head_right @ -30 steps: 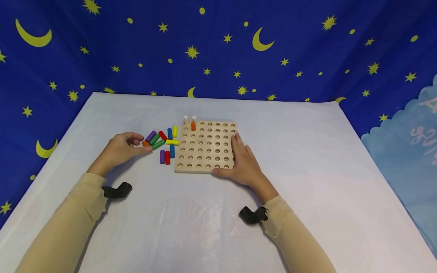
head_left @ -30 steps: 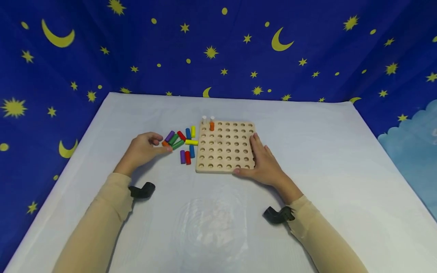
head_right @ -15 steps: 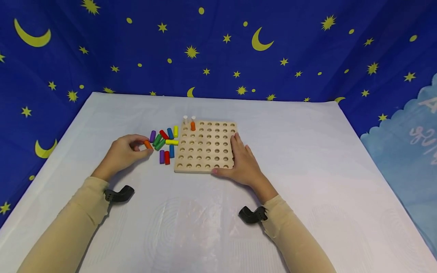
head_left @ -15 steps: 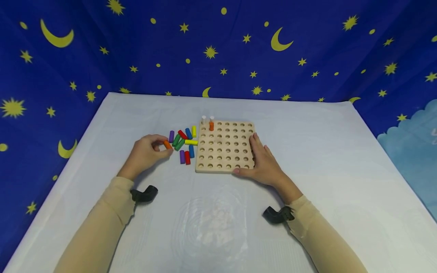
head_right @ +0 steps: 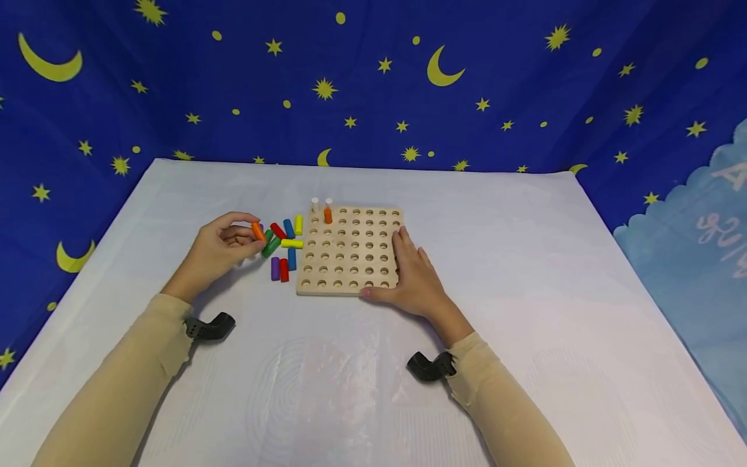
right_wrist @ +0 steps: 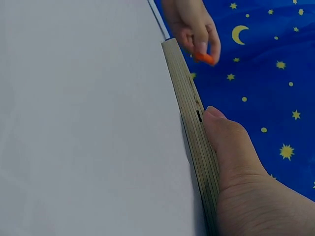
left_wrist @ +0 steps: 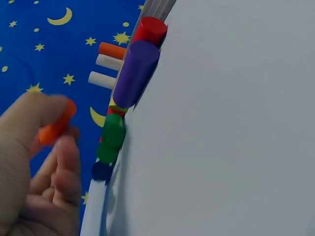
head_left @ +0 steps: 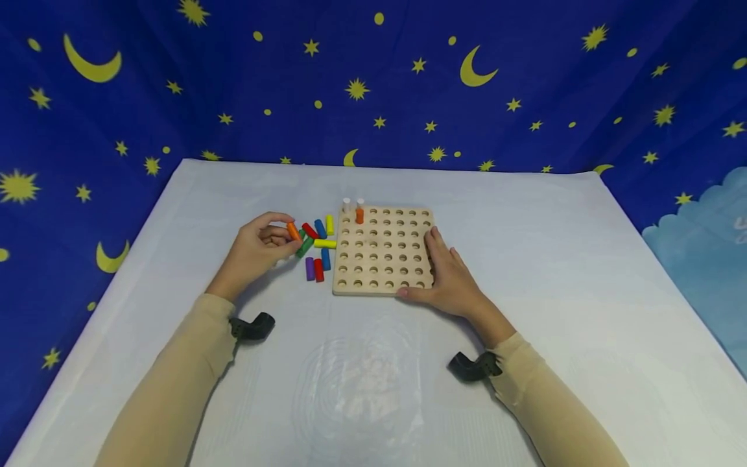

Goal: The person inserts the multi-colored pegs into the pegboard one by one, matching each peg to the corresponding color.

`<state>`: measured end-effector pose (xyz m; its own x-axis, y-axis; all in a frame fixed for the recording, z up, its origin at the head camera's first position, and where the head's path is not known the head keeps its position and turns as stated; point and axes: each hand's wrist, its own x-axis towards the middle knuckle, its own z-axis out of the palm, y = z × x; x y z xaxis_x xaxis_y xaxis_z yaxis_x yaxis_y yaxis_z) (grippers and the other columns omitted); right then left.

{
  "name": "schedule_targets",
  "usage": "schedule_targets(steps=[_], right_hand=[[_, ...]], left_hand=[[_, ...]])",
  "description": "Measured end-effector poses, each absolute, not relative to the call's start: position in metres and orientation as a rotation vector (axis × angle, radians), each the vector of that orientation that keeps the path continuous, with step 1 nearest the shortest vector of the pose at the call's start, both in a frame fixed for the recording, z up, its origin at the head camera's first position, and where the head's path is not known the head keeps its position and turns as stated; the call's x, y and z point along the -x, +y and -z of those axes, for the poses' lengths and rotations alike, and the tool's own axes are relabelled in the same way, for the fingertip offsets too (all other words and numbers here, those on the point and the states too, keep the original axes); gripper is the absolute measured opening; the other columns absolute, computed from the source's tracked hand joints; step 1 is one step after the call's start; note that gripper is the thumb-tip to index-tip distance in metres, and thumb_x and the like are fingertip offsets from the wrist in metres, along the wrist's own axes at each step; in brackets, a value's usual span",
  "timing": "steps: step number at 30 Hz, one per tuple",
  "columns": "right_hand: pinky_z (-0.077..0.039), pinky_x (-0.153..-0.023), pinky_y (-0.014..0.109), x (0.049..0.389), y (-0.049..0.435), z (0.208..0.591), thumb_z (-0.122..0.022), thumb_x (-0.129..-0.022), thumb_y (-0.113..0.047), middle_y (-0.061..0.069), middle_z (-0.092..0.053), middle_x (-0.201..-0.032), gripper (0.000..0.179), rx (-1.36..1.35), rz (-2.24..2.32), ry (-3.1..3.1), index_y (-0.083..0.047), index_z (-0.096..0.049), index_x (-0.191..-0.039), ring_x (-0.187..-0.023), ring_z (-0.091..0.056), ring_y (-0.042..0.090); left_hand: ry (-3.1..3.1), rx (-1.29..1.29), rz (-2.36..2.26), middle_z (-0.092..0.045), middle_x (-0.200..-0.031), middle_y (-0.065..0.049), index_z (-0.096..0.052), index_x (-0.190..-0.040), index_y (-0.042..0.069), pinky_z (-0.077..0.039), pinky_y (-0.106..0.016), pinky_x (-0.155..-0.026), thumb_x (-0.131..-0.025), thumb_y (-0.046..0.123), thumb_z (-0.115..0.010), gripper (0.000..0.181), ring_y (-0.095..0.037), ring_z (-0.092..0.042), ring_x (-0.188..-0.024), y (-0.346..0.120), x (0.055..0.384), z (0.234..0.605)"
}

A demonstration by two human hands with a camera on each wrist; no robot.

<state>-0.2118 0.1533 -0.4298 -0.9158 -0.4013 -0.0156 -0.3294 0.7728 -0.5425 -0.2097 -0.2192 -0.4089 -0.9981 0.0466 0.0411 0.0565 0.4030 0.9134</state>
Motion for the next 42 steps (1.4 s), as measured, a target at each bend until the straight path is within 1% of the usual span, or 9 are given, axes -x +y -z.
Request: schedule_targets(steps=[3,6,12,16,23,31,36,42], right_hand=[[-0.002,-0.125,0.047,0.212,0.154,0.431,-0.074,-0.073,-0.07,0.006,0.008,-0.168,0.13,0.581,0.833,2.833,-0.013,0.004,-0.16,-0.156,0.0,0.022],[-0.002,-0.125,0.047,0.211,0.153,0.43,-0.074,-0.073,-0.069,0.005,0.008,-0.168,0.129,0.581,0.832,2.831,-0.013,0.003,-0.16,-0.156,0.0,0.021],[-0.003,-0.125,0.048,0.211,0.153,0.429,-0.075,-0.073,-0.069,0.004,0.007,-0.168,0.129,0.592,0.833,2.839,-0.012,0.001,-0.16,-0.156,-0.001,0.021],[-0.002,-0.125,0.047,0.21,0.152,0.429,-0.074,-0.072,-0.07,0.004,0.007,-0.168,0.129,0.587,0.847,2.826,-0.013,0.001,-0.16,-0.156,-0.001,0.02],[-0.003,-0.125,0.048,0.21,0.152,0.429,-0.075,-0.073,-0.069,0.004,0.007,-0.168,0.128,0.587,0.847,2.827,-0.014,0.0,-0.16,-0.155,-0.002,0.021],[-0.003,-0.125,0.046,0.211,0.154,0.43,-0.075,-0.072,-0.07,0.002,0.008,-0.168,0.128,0.576,0.835,2.832,-0.016,0.0,-0.16,-0.155,-0.004,0.023],[-0.003,-0.125,0.046,0.211,0.154,0.429,-0.074,-0.072,-0.07,0.002,0.008,-0.168,0.128,0.576,0.831,2.83,-0.016,0.0,-0.16,-0.155,-0.004,0.022],[-0.003,-0.125,0.045,0.211,0.154,0.429,-0.074,-0.072,-0.07,0.002,0.007,-0.168,0.128,0.573,0.83,2.83,-0.015,0.0,-0.16,-0.155,-0.003,0.021]], left_hand=[[-2.63,0.109,1.825,-0.066,-0.114,-0.011,-0.057,-0.133,0.015,-0.052,-0.019,-0.072,-0.087,0.022,-0.078,0.052,-0.016,-0.062,-0.089,-0.21,0.222,0.408],[-2.641,0.139,1.834,-0.066,-0.116,-0.01,-0.057,-0.134,0.016,-0.05,-0.02,-0.073,-0.087,0.023,-0.078,0.052,-0.019,-0.059,-0.091,-0.199,0.234,0.408],[-2.683,0.192,1.728,-0.066,-0.115,-0.009,-0.059,-0.131,0.018,-0.045,-0.025,-0.074,-0.087,0.021,-0.077,0.047,-0.021,-0.053,-0.089,-0.174,0.259,0.407],[-2.684,0.208,1.698,-0.065,-0.114,-0.011,-0.061,-0.128,0.019,-0.045,-0.028,-0.073,-0.087,0.017,-0.078,0.045,-0.021,-0.052,-0.087,-0.162,0.269,0.407],[-2.725,0.24,1.553,-0.067,-0.114,-0.011,-0.062,-0.129,0.019,-0.046,-0.034,-0.079,-0.09,0.012,-0.074,0.042,-0.023,-0.056,-0.091,-0.148,0.275,0.412],[-2.684,0.299,1.481,-0.066,-0.111,-0.01,-0.062,-0.128,0.018,-0.045,-0.034,-0.074,-0.092,0.009,-0.071,0.039,-0.022,-0.055,-0.084,-0.143,0.274,0.414],[-2.664,0.324,1.417,-0.066,-0.111,-0.01,-0.064,-0.124,0.016,-0.045,-0.034,-0.073,-0.092,0.008,-0.07,0.034,-0.023,-0.055,-0.082,-0.142,0.274,0.415],[-2.698,0.308,1.375,-0.065,-0.113,-0.008,-0.065,-0.122,0.016,-0.044,-0.034,-0.072,-0.092,0.007,-0.069,0.031,-0.022,-0.055,-0.083,-0.14,0.274,0.415]])
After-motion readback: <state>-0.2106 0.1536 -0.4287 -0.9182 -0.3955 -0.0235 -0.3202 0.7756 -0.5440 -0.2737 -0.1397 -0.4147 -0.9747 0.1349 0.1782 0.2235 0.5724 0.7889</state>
